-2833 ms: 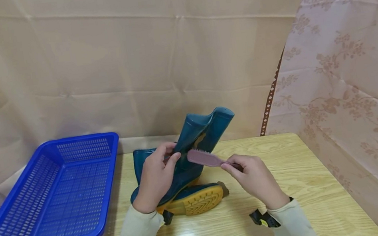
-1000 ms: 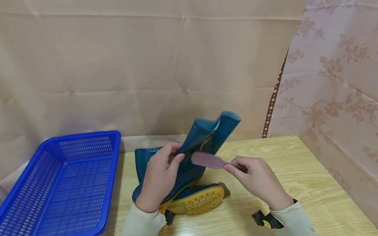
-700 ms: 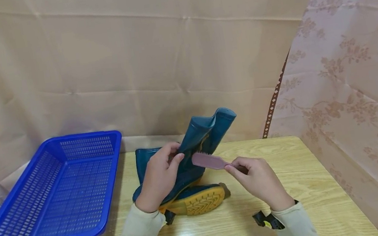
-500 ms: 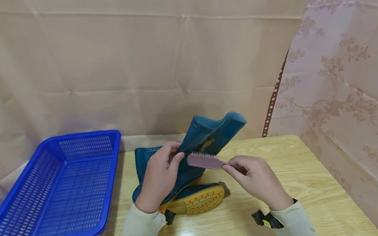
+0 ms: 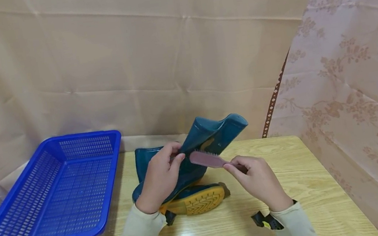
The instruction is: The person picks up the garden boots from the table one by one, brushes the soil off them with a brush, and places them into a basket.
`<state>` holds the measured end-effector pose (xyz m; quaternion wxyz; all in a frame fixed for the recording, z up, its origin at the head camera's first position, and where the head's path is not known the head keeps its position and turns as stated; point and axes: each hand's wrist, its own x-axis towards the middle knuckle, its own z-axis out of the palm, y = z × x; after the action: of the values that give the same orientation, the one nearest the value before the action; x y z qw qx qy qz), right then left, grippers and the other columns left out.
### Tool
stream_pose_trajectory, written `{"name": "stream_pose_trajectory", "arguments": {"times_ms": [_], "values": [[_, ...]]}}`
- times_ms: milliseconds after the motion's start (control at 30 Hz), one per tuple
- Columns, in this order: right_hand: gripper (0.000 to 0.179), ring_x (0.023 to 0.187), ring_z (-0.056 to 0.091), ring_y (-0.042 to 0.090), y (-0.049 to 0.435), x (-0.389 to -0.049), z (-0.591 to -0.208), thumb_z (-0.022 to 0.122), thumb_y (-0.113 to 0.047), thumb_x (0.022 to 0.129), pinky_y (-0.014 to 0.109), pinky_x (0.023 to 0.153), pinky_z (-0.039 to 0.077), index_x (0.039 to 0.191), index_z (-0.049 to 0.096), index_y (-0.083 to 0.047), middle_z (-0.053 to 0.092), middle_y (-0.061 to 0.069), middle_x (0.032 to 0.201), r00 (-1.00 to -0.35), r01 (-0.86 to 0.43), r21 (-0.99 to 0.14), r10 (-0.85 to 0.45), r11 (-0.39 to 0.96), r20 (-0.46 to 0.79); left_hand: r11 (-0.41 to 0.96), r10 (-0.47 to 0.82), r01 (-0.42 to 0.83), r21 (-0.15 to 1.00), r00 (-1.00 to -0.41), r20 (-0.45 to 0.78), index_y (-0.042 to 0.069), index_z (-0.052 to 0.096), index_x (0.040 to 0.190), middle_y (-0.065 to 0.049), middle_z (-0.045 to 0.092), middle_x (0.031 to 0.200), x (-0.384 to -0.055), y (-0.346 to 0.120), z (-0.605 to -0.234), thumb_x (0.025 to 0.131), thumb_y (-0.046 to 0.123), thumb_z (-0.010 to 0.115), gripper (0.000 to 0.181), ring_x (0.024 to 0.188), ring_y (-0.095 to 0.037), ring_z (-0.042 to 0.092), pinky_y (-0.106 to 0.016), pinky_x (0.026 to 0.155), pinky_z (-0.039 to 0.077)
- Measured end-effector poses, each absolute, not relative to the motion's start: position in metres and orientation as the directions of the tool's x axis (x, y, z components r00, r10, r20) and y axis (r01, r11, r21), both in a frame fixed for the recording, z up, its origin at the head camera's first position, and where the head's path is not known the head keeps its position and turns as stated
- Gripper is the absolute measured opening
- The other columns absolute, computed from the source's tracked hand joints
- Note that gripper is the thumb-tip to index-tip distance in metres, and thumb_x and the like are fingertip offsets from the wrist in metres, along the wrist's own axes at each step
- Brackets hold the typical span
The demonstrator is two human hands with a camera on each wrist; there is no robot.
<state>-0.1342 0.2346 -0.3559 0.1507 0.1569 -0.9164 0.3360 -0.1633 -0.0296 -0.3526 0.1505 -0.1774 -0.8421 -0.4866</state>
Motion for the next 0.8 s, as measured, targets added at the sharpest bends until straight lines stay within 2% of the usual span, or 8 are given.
{"name": "stream_pose_trajectory", "arguments": {"times_ms": [300, 700, 800], "values": [[0.017, 0.051, 0.042, 0.007, 0.2386, -0.1353, -0.3571, 0.07, -0.034, 0.1, 0.025, 0.048, 0.034, 0.086, 0.073, -0.025, 0.05, -0.011, 0.061, -0.939, -0.322, -0.592, -0.171, 0.739, 0.298, 0.465, 0.156, 0.437, 0.77, -0.897, 0.414, 0.013, 0.065, 0.122, 0.0, 0.071, 0.108, -0.164, -0.0302, -0.3521, 0.104, 0.012, 0.063, 0.018, 0.093, -0.016, 0.064, -0.041, 0.083, 0.059], [0.017, 0.05, 0.04, 0.006, 0.2391, -0.1352, -0.3561, 0.069, -0.036, 0.1, 0.025, 0.048, 0.033, 0.088, 0.074, -0.025, 0.048, -0.012, 0.06, -0.936, -0.332, -0.577, -0.185, 0.746, 0.299, 0.467, 0.125, 0.423, 0.777, -0.901, 0.415, 0.012, 0.064, 0.131, -0.001, 0.071, 0.108, -0.1642, -0.0294, -0.353, 0.104, 0.014, 0.062, 0.026, 0.092, -0.016, 0.064, -0.04, 0.082, 0.058], [0.017, 0.05, 0.039, 0.006, 0.2395, -0.1352, -0.3555, 0.069, -0.036, 0.1, 0.025, 0.047, 0.032, 0.089, 0.075, -0.025, 0.047, -0.012, 0.06, -0.938, -0.33, -0.577, -0.187, 0.747, 0.293, 0.472, 0.12, 0.431, 0.769, -0.896, 0.428, 0.011, 0.066, 0.127, -0.001, 0.072, 0.107, -0.1648, -0.0303, -0.3534, 0.103, 0.012, 0.064, 0.024, 0.089, -0.016, 0.064, -0.038, 0.08, 0.058]]}}
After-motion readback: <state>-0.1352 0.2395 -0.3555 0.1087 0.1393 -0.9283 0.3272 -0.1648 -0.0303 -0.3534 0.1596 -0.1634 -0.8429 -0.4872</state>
